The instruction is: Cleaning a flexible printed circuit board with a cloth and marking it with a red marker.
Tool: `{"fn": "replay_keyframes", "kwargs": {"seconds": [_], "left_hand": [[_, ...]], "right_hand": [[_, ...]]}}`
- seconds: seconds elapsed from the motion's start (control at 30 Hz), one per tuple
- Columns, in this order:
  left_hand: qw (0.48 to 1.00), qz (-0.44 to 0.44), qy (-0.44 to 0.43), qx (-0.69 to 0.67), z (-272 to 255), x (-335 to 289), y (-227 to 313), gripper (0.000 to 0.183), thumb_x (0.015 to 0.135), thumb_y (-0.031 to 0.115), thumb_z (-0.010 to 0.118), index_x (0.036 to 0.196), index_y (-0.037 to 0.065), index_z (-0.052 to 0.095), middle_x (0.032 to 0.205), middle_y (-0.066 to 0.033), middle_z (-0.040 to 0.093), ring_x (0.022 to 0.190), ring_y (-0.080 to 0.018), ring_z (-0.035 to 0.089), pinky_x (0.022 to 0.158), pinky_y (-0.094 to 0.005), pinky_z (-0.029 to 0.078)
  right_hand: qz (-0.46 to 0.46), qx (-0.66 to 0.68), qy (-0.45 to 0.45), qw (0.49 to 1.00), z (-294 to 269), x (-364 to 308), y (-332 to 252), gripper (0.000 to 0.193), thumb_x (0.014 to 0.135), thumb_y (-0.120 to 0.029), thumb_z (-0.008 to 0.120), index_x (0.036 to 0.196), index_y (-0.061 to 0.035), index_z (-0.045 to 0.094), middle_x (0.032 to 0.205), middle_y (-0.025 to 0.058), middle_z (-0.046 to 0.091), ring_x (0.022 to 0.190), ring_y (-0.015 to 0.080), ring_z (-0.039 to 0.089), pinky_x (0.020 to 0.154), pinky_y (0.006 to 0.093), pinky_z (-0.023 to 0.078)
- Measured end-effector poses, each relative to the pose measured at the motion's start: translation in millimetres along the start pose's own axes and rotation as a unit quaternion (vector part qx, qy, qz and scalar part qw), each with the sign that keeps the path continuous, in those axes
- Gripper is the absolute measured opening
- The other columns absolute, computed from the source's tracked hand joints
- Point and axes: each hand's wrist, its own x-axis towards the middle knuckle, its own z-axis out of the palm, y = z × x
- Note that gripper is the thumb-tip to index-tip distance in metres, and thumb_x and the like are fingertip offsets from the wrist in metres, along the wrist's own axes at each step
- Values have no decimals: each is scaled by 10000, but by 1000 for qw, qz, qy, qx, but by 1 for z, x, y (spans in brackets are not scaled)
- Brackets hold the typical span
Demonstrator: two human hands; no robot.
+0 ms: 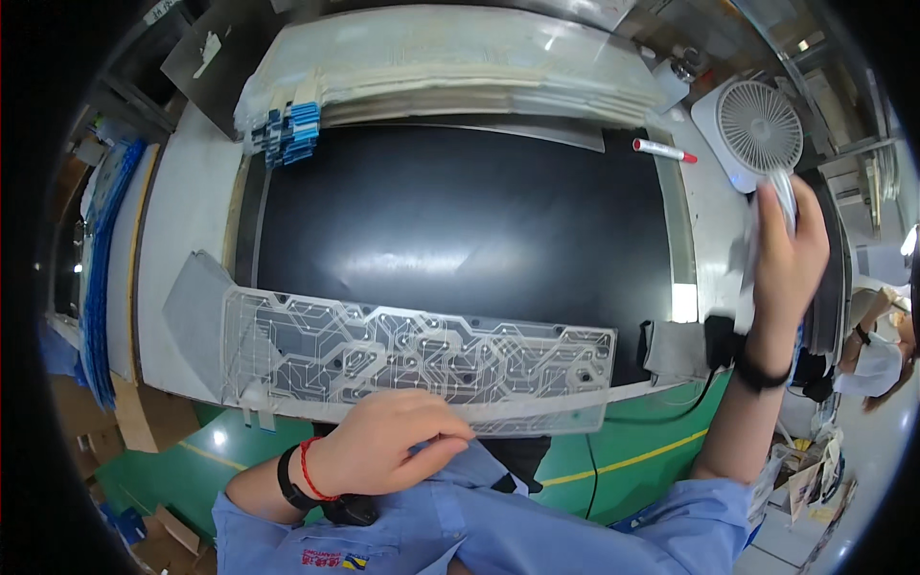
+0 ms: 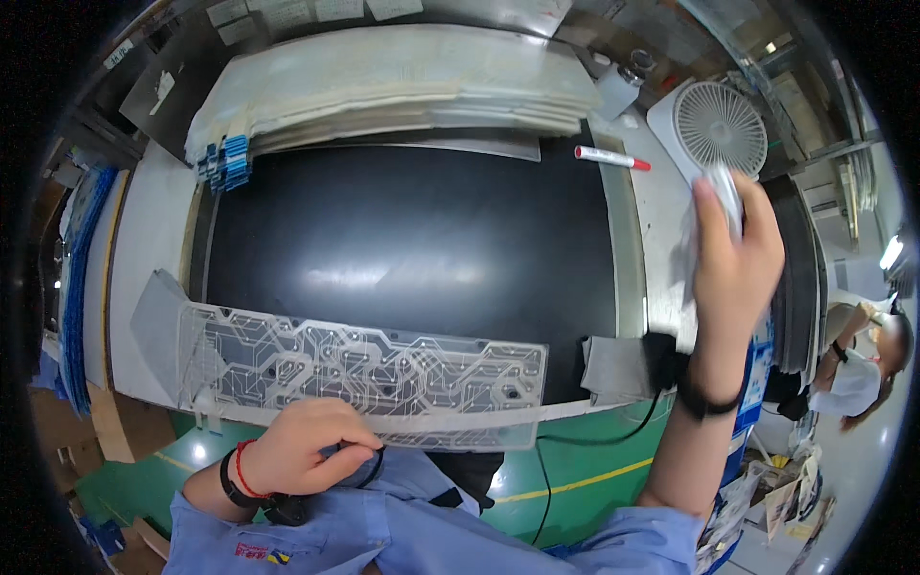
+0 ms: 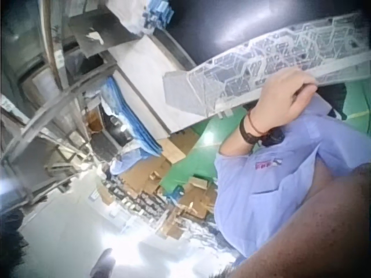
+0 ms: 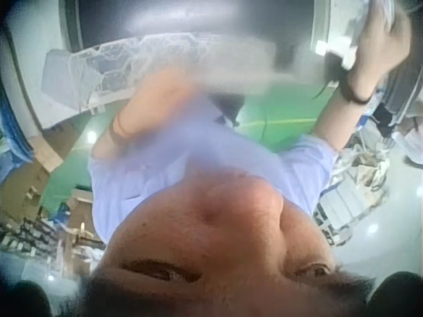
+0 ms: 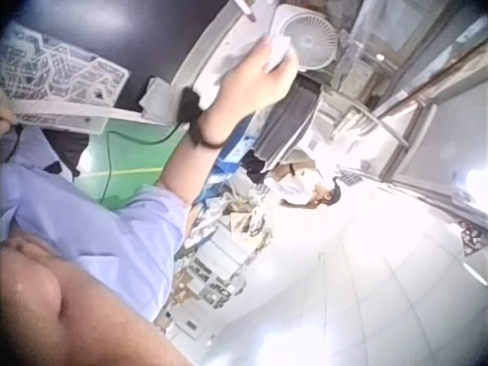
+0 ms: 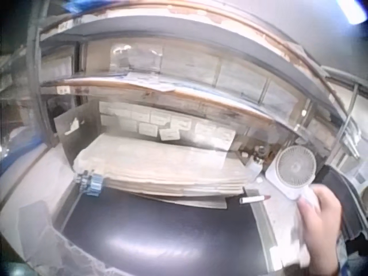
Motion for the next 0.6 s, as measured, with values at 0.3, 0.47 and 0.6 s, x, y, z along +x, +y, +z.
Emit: {"fn": "replay_keyframes", "kwargs": {"seconds": [0.3, 0.47, 0.6], "left_hand": [[1000, -15, -9, 2, -13, 3, -4, 117, 923, 164, 695, 1015, 93, 708, 846, -66, 680, 776, -276, 658, 671, -389, 512], [1000, -19, -7, 5, -19, 3, -8, 131, 922, 171, 695, 1033, 104, 707, 872, -51, 687, 789, -268, 662, 690, -387, 505], [1000, -16, -2, 8, -19, 0, -9, 120, 924, 169, 691, 1026, 109, 706, 879, -44, 689, 803, -263, 664, 701, -381, 497]], "right_hand": [[-205, -232, 10, 951, 94, 148, 130, 318, 895, -14, 595, 1181, -57, 726, 1148, 208, 694, 1080, 407, 650, 919, 456, 526], [-192, -264, -49, 944, 133, 162, 126, 430, 823, 38, 556, 1196, -79, 735, 1223, 205, 674, 1111, 412, 637, 977, 466, 509], [-193, -303, -59, 931, 142, 165, 138, 438, 819, 26, 558, 1204, -86, 734, 1221, 209, 673, 1116, 416, 633, 982, 468, 507]]}}
